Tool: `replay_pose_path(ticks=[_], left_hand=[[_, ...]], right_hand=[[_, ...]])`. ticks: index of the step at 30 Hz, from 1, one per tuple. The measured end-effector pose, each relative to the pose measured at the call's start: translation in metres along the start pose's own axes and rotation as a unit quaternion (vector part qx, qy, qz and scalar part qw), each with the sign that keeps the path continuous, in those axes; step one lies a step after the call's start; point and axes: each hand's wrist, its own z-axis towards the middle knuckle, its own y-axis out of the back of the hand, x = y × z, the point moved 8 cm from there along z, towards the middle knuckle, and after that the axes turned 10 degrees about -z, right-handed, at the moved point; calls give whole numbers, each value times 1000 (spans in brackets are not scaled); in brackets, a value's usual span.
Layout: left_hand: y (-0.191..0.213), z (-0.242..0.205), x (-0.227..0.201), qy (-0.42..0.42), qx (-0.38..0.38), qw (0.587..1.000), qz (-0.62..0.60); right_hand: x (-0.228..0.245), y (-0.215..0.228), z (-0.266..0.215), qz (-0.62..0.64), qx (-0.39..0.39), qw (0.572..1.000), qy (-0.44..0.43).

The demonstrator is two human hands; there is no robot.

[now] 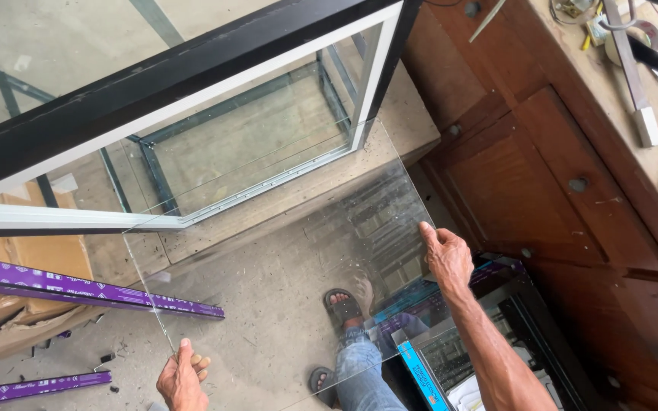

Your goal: The person picks up a large sheet of glass from a cluttered floor and carries it to a workbench. They place the glass on the bench next to a metal frame and use a small tool to scrape or clean the surface of the glass.

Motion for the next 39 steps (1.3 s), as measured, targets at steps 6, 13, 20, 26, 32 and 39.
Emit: replay_pose_path(ticks=[6,13,20,26,32,39], left_hand=[[0,-2,1,9,-3,1000,-4],[-14,-8,3,-4,24,997,-72],[-16,-36,-19,-4,29,998,-62],[-22,-32,-8,7,43,996,-80],[-20,-37,-13,7,33,997,-74],[-19,-31,-9,7,42,996,-74]], right_hand=[[0,1,-1,3,-6,1000,14],[-10,1,10,-8,-15,1000,-3],[1,4,2,5,-23,999,29],[-9,-5,17,19,-30,997,64],[-7,-7,13,60,-27,995,76],[-10,-13,17,72,-20,995,72]])
